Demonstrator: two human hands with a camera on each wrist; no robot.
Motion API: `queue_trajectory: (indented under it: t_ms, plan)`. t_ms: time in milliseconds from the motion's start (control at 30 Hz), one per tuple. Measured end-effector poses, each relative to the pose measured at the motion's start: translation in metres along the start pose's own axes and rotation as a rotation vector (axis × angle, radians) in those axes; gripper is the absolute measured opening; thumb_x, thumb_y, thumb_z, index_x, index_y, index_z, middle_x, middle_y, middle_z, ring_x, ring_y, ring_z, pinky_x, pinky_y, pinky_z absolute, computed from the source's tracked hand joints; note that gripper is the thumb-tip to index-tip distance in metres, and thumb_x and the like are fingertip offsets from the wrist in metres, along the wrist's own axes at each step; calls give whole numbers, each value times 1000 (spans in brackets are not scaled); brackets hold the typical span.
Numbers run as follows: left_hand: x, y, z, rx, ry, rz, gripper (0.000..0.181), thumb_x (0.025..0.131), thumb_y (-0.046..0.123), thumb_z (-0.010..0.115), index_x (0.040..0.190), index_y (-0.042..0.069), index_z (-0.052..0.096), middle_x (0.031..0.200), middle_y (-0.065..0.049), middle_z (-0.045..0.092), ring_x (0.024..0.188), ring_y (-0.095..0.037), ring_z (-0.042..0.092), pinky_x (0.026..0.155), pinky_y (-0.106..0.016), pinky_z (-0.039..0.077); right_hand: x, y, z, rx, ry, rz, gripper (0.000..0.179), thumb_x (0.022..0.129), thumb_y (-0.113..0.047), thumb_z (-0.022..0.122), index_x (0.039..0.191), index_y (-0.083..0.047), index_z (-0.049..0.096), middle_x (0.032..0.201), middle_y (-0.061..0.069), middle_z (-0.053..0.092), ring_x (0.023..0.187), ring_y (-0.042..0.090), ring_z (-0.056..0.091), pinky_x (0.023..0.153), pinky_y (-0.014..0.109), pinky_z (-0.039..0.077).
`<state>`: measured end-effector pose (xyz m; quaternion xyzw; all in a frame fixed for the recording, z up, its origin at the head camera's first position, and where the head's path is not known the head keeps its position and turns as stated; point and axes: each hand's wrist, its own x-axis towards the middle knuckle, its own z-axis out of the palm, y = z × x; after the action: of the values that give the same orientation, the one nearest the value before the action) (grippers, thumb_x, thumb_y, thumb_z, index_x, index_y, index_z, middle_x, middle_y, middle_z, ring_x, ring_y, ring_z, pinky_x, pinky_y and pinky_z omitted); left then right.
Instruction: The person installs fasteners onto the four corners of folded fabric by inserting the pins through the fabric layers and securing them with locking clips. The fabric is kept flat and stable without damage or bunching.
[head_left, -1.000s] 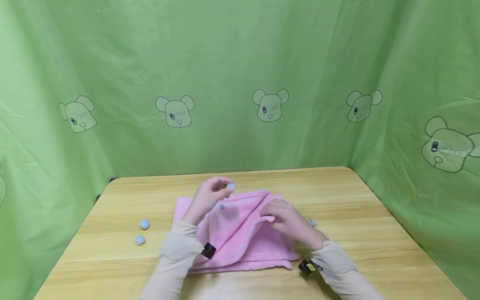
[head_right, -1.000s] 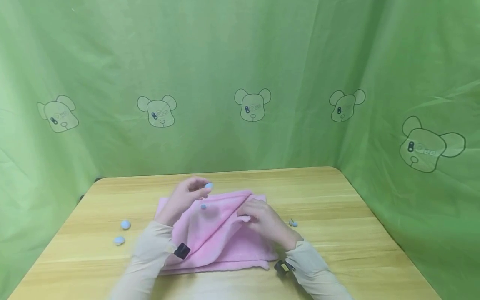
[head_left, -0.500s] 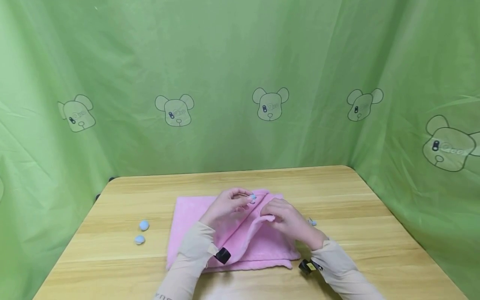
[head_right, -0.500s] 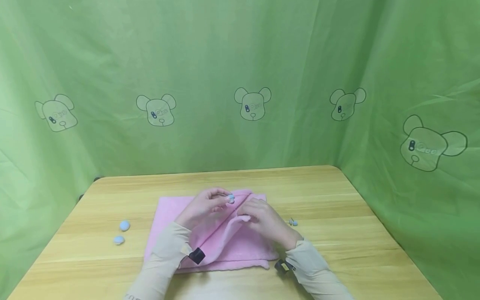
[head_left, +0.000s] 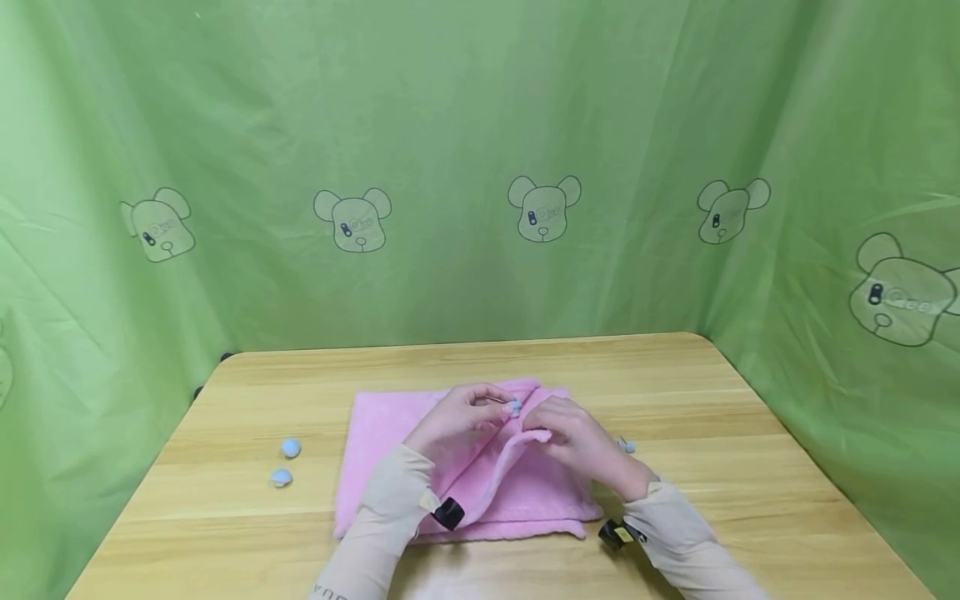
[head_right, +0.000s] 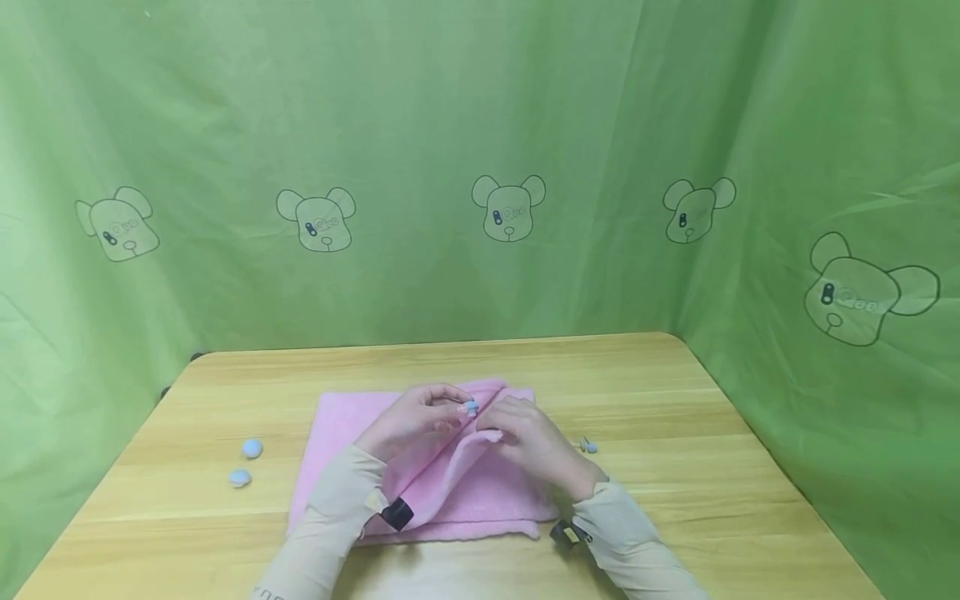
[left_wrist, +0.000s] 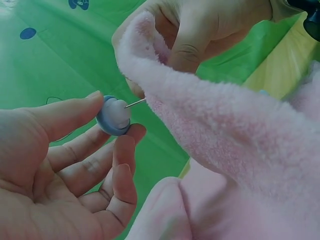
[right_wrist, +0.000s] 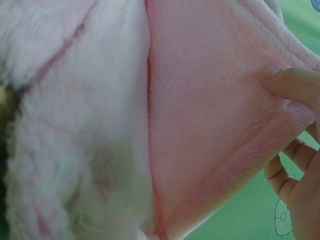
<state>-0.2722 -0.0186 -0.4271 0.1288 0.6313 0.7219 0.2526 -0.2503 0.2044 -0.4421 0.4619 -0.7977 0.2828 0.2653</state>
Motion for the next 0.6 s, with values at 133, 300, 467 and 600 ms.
queue_trajectory:
  t_ms: [133,300,467,600]
  plan:
    - [0,-2,0,35,-7,23,27,86,16,72,111,8,66,102,-1,68,106,-24,59,101,-39,45,0,0,0,7,-2,3,30,69,2,78,92,-16,69,90,-5,70,87,13,63,82,30,53]
    - [0,-2,-1,55,-16,36,27,85,15,72,110,8,66,99,0,68,101,-21,59,98,-38,46,0,0,0,13,-3,12,31,69,3,78,93,-15,69,92,-4,71,88,14,63,82,30,54]
    - [1,-2,-1,46,-50,43,28,86,11,71,112,4,65,97,0,68,99,-19,60,99,-36,46,0,0,1,23,-6,28,31,69,2,78,94,-15,68,92,-4,70,88,13,63,80,28,54]
    - [3,-1,-3,133,-54,62,26,87,9,69,112,3,65,92,1,69,87,-14,59,83,-25,48,0,0,2,18,-1,35,31,70,1,79,94,-15,68,92,-4,69,87,12,62,80,28,53]
